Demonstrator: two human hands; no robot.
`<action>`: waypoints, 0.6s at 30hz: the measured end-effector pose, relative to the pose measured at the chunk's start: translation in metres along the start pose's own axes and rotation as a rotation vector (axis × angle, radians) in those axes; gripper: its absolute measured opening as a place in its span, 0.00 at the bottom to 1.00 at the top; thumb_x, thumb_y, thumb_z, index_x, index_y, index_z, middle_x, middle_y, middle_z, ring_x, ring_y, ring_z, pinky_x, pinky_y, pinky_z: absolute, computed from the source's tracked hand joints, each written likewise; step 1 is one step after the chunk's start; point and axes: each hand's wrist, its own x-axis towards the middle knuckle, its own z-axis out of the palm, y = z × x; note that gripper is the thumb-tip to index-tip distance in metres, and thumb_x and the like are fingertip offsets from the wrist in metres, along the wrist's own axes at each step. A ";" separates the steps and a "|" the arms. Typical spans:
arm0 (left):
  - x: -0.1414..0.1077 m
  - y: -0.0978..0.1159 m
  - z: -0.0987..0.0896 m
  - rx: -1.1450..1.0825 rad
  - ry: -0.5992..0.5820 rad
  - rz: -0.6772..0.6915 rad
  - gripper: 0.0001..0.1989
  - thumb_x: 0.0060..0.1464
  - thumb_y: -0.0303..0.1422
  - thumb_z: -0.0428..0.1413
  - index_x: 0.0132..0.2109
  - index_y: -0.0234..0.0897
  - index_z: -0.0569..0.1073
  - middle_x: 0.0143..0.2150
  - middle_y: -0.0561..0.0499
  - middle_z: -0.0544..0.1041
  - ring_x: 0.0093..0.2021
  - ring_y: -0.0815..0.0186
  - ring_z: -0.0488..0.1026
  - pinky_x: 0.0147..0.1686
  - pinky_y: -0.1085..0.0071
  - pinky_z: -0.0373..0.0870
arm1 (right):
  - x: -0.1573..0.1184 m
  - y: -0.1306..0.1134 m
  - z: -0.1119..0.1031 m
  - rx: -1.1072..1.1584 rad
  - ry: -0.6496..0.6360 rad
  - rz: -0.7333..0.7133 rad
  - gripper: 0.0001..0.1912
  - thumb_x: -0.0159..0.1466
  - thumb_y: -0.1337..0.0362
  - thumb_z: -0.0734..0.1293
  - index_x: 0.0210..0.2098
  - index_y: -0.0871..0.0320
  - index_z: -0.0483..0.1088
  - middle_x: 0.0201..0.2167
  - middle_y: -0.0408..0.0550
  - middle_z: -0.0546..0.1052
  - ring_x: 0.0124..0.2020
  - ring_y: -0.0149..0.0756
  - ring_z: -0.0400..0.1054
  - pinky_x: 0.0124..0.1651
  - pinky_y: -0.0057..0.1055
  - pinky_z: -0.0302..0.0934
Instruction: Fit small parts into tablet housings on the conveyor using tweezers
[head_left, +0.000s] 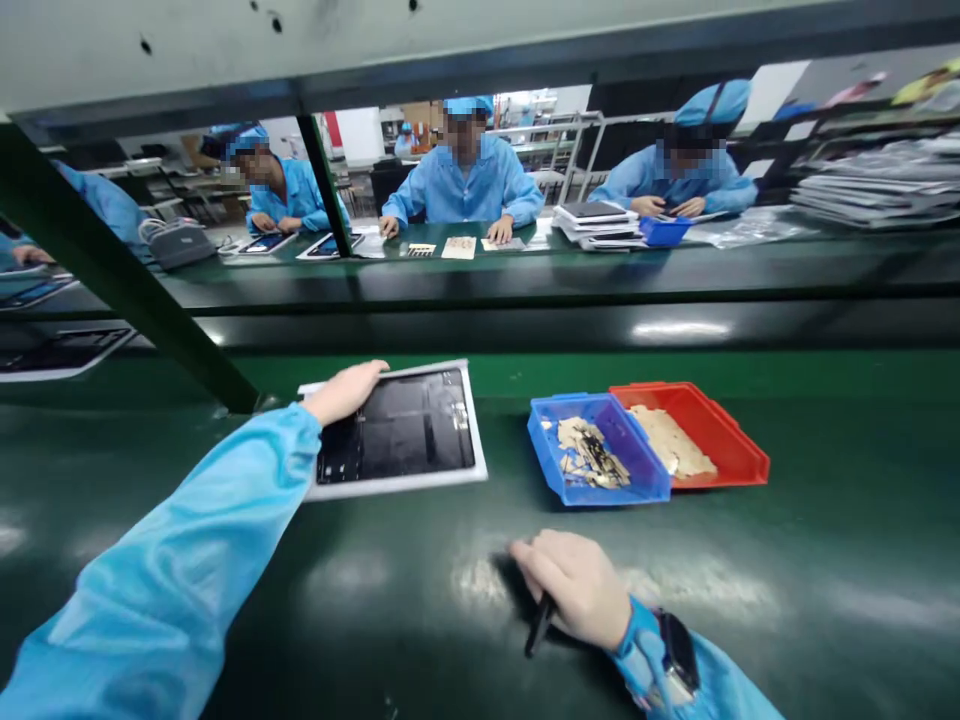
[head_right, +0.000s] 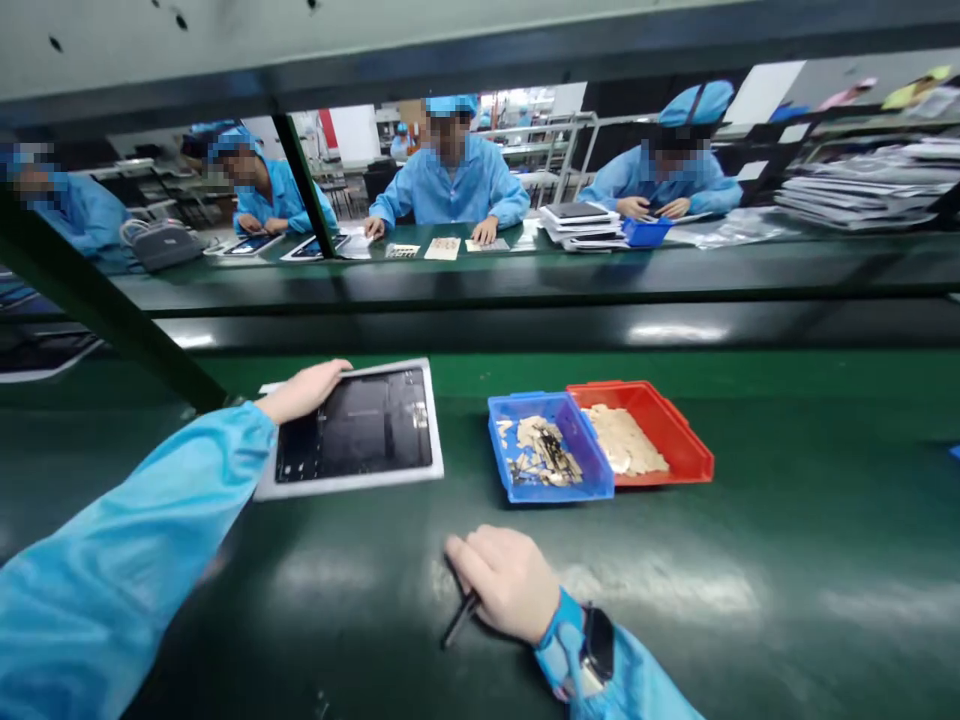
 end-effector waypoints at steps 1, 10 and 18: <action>0.019 -0.010 -0.006 0.016 0.022 -0.019 0.16 0.63 0.29 0.37 0.50 0.33 0.66 0.49 0.42 0.71 0.49 0.62 0.69 0.51 0.67 0.62 | -0.002 0.000 0.004 0.022 -0.030 -0.008 0.13 0.64 0.73 0.52 0.37 0.60 0.67 0.17 0.44 0.69 0.17 0.33 0.61 0.20 0.31 0.53; 0.147 -0.031 0.003 0.023 0.218 -0.162 0.16 0.57 0.25 0.45 0.49 0.37 0.71 0.48 0.43 0.72 0.50 0.57 0.69 0.54 0.61 0.60 | -0.022 -0.007 0.016 0.119 -0.071 0.039 0.17 0.67 0.70 0.50 0.35 0.61 0.69 0.16 0.43 0.69 0.16 0.32 0.61 0.17 0.32 0.48; 0.138 0.003 0.026 -0.158 0.619 -0.391 0.25 0.55 0.25 0.46 0.60 0.31 0.58 0.62 0.35 0.56 0.64 0.48 0.47 0.61 0.49 0.43 | -0.018 -0.003 0.006 0.141 -0.083 0.053 0.16 0.66 0.70 0.52 0.36 0.62 0.70 0.16 0.44 0.68 0.16 0.33 0.59 0.17 0.33 0.47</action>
